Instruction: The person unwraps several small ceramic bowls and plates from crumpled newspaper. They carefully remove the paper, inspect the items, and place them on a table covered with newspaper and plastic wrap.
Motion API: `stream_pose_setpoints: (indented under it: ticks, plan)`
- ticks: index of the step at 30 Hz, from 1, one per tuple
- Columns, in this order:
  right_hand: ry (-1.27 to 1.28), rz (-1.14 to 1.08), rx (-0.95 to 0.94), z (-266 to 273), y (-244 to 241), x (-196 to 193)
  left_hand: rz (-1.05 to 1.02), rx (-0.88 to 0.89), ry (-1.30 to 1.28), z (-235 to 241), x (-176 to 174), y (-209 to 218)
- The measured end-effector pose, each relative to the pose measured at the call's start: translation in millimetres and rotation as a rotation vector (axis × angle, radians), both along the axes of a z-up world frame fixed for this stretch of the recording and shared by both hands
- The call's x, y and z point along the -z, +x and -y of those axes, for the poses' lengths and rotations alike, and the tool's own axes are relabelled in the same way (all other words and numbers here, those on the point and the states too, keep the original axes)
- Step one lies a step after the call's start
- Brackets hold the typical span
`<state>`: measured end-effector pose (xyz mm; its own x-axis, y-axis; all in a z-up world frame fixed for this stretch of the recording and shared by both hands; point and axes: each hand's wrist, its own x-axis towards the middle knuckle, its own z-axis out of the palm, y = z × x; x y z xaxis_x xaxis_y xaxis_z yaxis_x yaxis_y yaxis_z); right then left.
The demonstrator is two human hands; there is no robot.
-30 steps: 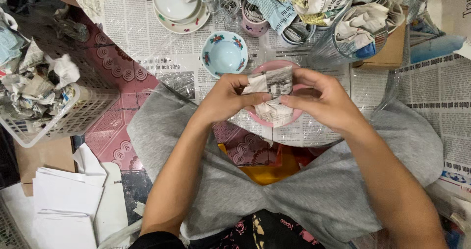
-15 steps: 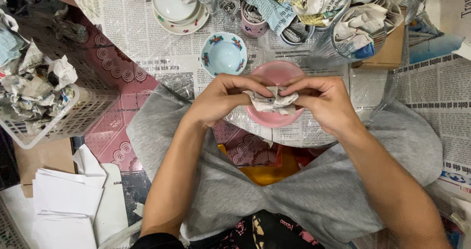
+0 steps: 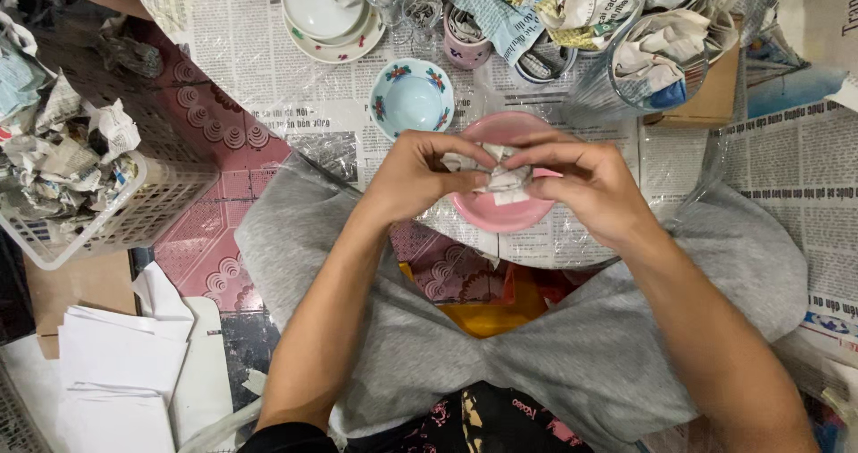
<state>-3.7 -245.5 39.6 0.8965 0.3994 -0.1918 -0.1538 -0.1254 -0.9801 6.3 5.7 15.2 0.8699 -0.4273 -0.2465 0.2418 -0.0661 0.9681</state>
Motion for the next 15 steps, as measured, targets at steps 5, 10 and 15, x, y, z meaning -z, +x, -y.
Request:
stream_pose_setpoints:
  ticks: [5, 10, 15]
  plan:
    - [-0.021, 0.096, 0.005, -1.9, -4.9, -12.2, 0.069, -0.121, -0.137, 7.9, -0.9, -3.4]
    - [-0.017, 0.194, 0.040, 9.1, -12.0, -24.8, 0.268, -0.130, -0.059, 24.6, -4.0, -11.8]
    - [0.085, 0.521, 0.134, 22.2, -11.7, -28.9, 0.455, -0.011, -0.197, 30.7, -5.1, -14.1]
